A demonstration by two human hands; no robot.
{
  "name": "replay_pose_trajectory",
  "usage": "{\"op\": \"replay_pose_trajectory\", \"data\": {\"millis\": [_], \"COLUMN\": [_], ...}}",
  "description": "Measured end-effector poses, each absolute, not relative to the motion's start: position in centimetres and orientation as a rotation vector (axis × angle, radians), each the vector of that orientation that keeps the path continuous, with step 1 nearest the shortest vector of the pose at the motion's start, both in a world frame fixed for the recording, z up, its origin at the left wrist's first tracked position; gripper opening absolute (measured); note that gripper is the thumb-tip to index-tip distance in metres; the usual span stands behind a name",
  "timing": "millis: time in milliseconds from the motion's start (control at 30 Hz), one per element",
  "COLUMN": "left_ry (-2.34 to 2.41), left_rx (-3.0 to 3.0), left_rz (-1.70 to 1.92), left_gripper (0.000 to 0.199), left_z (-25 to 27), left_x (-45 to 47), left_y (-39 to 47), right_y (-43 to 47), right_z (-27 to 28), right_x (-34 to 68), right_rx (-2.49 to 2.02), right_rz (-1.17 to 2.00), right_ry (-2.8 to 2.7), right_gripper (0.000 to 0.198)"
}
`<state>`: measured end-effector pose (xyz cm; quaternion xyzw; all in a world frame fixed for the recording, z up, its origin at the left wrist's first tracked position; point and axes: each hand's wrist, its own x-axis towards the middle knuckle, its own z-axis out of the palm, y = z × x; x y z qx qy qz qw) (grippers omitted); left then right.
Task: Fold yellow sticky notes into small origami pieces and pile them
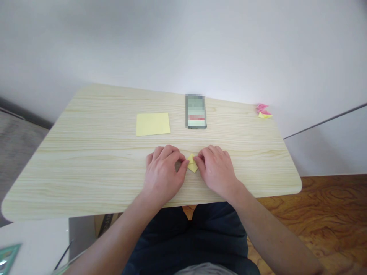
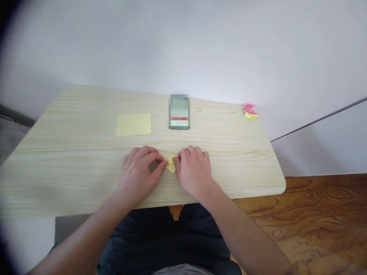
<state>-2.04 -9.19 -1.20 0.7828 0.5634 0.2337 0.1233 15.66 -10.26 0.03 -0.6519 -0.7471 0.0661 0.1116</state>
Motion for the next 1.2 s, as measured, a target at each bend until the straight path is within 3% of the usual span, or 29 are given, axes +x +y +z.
{"op": "replay_pose_trajectory", "data": {"millis": [633, 800, 867, 1200], "left_ry": [1.606, 1.582, 1.563, 1.452], "left_rx": [2.27, 2.284, 2.297, 2.308], "left_rz": [0.716, 0.733, 0.728, 0.702], "left_gripper": [0.005, 0.008, 0.009, 0.014], "left_z": [-1.1, -1.1, -1.1, -0.9], "left_x": [-2.8, -2.9, -2.9, -3.8], "left_y": [-10.3, -10.1, -10.1, -9.7], "right_y": [-10.9, -11.2, -11.3, -10.2], "right_z": [-1.0, -0.7, -0.6, 0.5], "right_x": [16.2, 16.6, 16.6, 15.7], "right_rx": [-1.779, -1.692, -1.649, -1.456], "right_rz": [0.207, 0.309, 0.325, 0.309], "right_ry": [-2.101, -2.076, -2.069, -2.376], "right_gripper": [0.022, 0.01, 0.016, 0.011]}}
